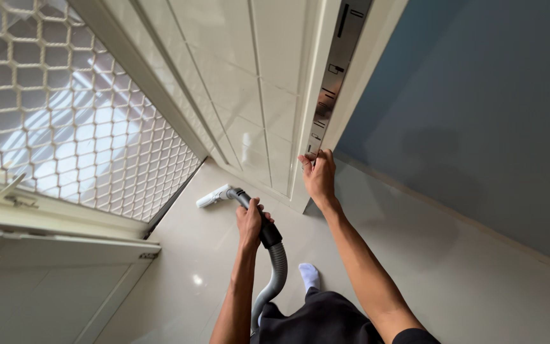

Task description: The person vacuums the tiled floor of a hallway and near a doorway using a vacuum cleaner with a floor head attachment, moving the tool back and forth across the surface and occasionally adjusting the hose and opening a door to reach the floor behind it.

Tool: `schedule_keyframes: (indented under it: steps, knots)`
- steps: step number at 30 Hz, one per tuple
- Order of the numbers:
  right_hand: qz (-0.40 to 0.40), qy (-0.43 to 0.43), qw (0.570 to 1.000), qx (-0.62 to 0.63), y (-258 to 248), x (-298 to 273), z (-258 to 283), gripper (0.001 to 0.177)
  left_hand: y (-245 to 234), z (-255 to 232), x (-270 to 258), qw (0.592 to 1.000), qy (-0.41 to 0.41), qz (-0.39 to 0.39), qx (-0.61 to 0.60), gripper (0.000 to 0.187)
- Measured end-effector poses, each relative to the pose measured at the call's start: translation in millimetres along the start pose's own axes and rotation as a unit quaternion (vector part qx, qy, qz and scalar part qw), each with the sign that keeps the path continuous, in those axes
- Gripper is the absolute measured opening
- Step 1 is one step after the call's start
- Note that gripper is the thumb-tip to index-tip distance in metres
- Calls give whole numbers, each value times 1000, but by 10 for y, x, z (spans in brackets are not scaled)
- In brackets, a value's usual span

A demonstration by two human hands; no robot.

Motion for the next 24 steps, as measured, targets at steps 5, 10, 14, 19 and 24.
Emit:
schedule_keyframes:
  steps: [5, 10, 14, 19, 24]
  knots:
    - [-11, 5, 1000, -3, -124, 297, -241, 25, 302, 122, 289, 1000, -2, -16, -1, 22]
    - [-22, -6, 999, -25, -207, 604, -465, 25, 653, 217, 678, 999, 33, -10, -10, 22]
    - [16, 13, 1000, -19, -314, 797, -627, 27, 913, 264, 921, 999, 50, -12, -18, 21]
    - [48, 13, 999, -20, -437, 1038, -779, 30, 1122, 228, 1072, 998, 46, -33, -31, 20]
    - [58, 29, 998, -27, -525, 1331, -898, 29, 1234, 155, 1136, 997, 41, -40, -44, 20]
Point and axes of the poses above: each hand's wrist, its own x-axis towards the middle knuckle, its own y-axis out of the palm, z = x × y, the point moved 2 cm from there along x, towards the middle knuckle, and after that the axes turned 11 degrees about z, right-handed, at the moved point
